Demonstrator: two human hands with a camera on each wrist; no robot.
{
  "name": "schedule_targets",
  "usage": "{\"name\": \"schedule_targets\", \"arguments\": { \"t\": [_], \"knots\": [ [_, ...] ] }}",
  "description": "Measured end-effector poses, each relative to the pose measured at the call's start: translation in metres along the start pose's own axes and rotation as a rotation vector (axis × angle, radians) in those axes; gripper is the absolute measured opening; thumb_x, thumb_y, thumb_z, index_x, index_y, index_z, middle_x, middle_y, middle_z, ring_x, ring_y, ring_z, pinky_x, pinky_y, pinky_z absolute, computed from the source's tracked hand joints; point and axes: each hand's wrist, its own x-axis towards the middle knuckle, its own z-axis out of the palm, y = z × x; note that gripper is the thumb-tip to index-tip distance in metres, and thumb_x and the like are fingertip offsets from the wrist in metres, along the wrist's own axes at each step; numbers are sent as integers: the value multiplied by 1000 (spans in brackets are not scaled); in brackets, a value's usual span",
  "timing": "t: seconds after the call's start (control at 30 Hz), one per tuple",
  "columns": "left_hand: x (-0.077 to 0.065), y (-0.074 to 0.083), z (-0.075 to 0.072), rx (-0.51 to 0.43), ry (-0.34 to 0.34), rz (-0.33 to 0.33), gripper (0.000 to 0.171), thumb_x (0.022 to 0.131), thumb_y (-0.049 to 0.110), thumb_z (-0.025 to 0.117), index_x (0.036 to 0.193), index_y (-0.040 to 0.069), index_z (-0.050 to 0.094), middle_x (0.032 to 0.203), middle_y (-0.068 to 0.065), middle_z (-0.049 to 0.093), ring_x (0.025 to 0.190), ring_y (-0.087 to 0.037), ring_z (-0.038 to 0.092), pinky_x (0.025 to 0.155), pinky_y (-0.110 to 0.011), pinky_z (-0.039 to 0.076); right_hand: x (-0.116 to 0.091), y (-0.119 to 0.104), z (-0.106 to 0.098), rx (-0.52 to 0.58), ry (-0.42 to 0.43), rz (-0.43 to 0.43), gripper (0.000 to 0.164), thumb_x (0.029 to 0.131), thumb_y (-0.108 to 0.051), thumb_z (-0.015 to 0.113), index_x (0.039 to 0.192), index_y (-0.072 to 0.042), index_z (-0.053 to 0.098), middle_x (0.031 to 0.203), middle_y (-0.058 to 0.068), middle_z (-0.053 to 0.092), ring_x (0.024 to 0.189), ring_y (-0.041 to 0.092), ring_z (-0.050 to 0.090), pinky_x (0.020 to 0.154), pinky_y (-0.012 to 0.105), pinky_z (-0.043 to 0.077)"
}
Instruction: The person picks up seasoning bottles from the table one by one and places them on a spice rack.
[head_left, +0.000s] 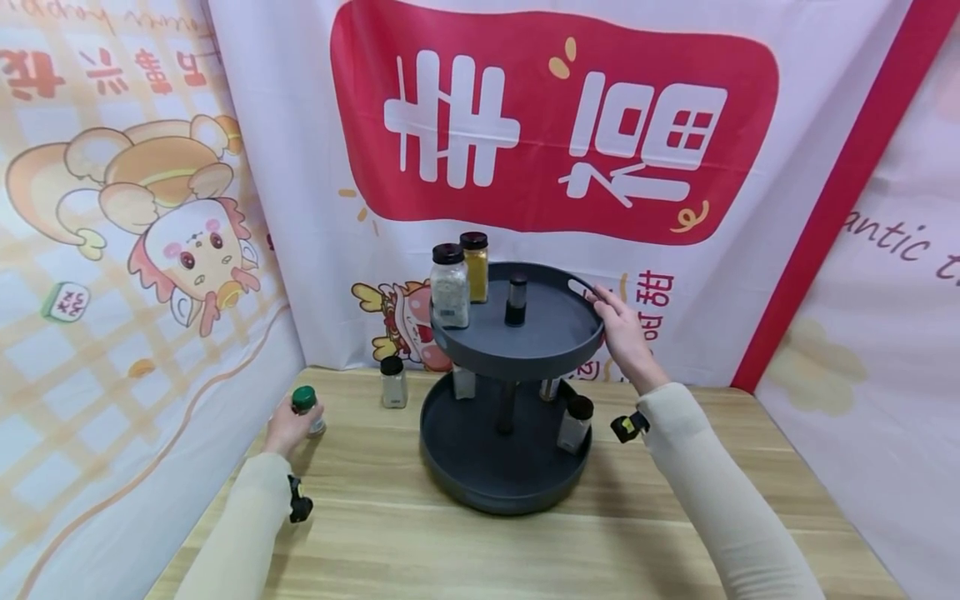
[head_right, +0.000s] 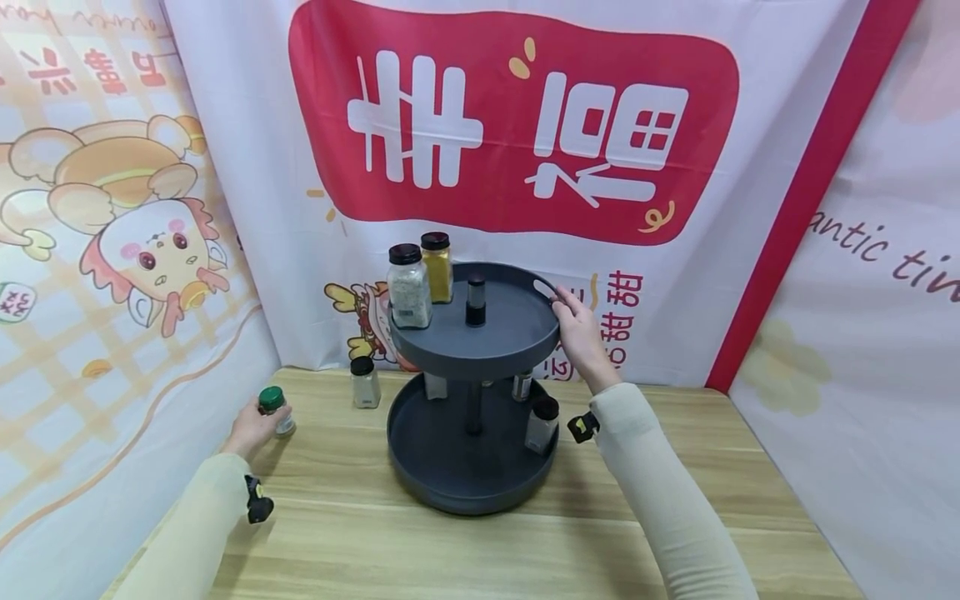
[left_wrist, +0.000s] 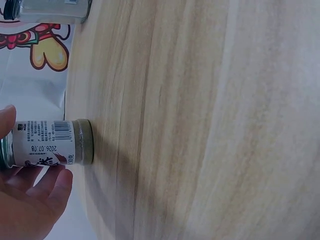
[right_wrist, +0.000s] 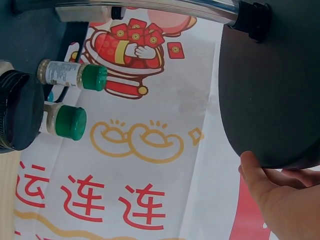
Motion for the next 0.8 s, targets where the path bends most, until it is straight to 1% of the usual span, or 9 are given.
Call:
{"name": "schedule_targets", "arguments": {
  "t": [0.2,0.4,0.5,0.63,0.73,0.8],
  "knots": [
    [-3,-2,-2,17,-2,15,49,97,28,51,125,-11,37,126,-35,42,118,-51,40,94,-59,36,0,3,0,-24,7,4,50,103,-29,34,149,-12,29,145,13,40,135,23,32,111,39,24],
    [-5,-1,-4,16,-14,23,51,99,27,49,131,-10,34,133,-35,38,123,-51,37,98,-59,34,0,3,-1,-56,6,0,51,102,-32,35,149,-13,29,145,13,41,135,24,33,110,40,25],
    [-5,1,-5,15,-4,36,52,98,25,50,134,-8,33,136,-34,36,125,-49,34,100,-59,32,0,3,-1,-61,6,-9,51,102,-32,35,149,-12,29,145,13,41,135,25,33,110,41,25],
    [-5,4,-6,11,19,50,51,97,20,52,135,-8,32,136,-34,36,126,-49,33,101,-59,31,-2,2,-1,-59,6,-12,50,103,-31,34,149,-12,29,145,13,41,135,25,33,110,41,25],
    [-7,7,-7,13,34,40,52,96,20,53,134,-9,32,135,-35,36,125,-49,35,101,-59,31,-3,2,-1,-61,11,-14,50,103,-30,34,149,-11,29,145,13,41,135,25,33,110,41,25],
    [-8,9,-8,18,40,27,53,96,23,53,134,-8,32,135,-34,38,125,-49,36,101,-59,32,-3,2,0,-63,18,-10,50,102,-30,35,149,-12,30,144,13,41,134,25,34,110,41,25]
  ]
}}
